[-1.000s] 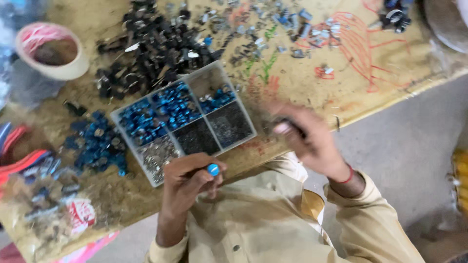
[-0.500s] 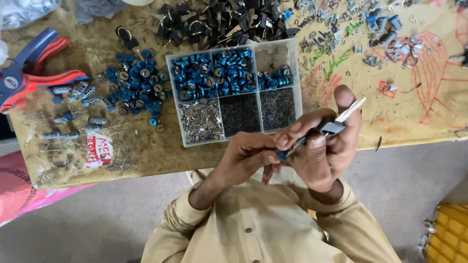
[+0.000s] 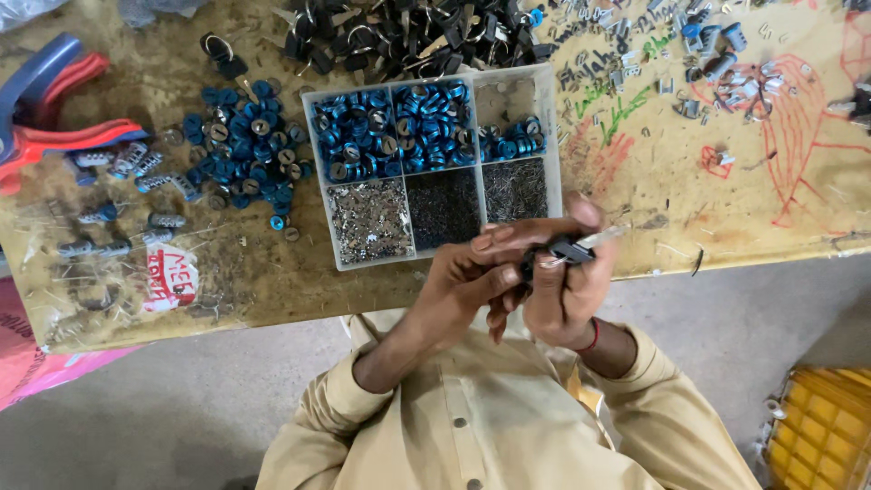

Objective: The person sits at a workbench assembling padlock components. They pick small blue circular lock covers and metal parts from a compartment box and piles on the table, fit them onto lock bodies by hand one at a time, and place finished assemblies aside, occasionally reaching across the table for parts.

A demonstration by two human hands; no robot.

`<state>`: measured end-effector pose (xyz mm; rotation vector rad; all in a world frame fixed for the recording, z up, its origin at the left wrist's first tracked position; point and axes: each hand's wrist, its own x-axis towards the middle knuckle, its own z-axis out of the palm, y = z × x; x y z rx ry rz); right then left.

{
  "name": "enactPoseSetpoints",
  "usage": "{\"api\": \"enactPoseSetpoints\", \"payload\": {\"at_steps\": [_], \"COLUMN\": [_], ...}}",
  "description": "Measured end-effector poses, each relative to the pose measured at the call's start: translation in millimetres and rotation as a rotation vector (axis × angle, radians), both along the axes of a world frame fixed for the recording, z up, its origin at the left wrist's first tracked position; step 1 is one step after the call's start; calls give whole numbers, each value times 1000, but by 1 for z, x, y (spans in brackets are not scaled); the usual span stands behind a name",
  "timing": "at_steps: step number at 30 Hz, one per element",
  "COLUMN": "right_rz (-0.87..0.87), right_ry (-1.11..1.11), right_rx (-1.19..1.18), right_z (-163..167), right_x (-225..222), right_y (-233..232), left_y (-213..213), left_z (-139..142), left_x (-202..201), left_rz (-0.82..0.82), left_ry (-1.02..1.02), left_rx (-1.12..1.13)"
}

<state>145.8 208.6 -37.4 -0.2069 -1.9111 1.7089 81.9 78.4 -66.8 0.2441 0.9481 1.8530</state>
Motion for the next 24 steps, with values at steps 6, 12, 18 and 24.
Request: {"api": "enactPoseSetpoints", "payload": {"at_steps": [6, 12, 18, 24], "right_rz": [-36, 58, 125, 112], "right_ry": [84, -47, 102, 36], "right_rx": [24, 27, -239, 624], "right_z": [-13, -6, 22, 52], "right_x": [0, 6, -14, -20], "right_y": [-11, -13, 16, 39], "left_y": [2, -5, -20, -22], "left_z": [-9, 3, 46, 74], "left_x": [19, 10, -14, -20], "left_rz": [126, 129, 191, 226], "left_ry": [-298, -152, 441, 754], "left_rx": [154, 72, -131, -220]}}
